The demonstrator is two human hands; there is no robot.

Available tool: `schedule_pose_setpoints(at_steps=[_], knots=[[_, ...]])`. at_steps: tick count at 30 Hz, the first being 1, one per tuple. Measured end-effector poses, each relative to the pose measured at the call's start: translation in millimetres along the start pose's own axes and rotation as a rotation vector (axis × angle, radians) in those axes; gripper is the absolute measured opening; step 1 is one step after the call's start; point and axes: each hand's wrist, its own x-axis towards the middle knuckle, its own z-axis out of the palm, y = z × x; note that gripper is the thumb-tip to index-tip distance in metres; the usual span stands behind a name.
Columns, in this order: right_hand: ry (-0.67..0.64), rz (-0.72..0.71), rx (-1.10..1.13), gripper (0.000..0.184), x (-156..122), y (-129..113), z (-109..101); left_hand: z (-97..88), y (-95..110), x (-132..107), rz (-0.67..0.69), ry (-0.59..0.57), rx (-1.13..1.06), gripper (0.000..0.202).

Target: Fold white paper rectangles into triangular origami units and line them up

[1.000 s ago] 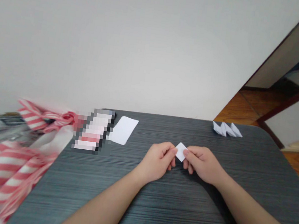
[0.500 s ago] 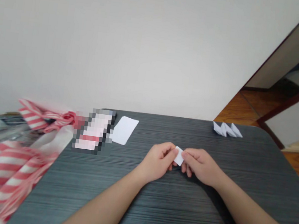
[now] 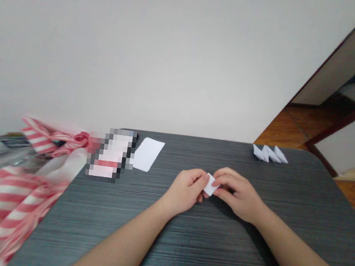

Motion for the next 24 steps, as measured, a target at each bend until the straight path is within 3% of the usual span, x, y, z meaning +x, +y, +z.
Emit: schedule_pose_setpoints(at_steps=[4,11,17,24], knots=[[0.047,-0.03,-0.052,0.008,1.9,0.3,-0.6,0.0,0.9,0.9,0.014,-0.026,0.008,0.034],[0.098,0.053,-0.077,0.012,0.8,-1.6,0.1,-0.7,1.0,-1.0,0.054,-0.062,0.032,0.042],[0.163,0.074,-0.097,0.013,0.4,-2.9,0.5,1.1,-1.3,-1.8,0.037,-0.078,-0.049,0.022],[0.176,0.077,-0.087,0.015,1.8,-4.5,1.9,1.1,-0.8,-0.9,0.047,-0.077,-0.007,0.02]])
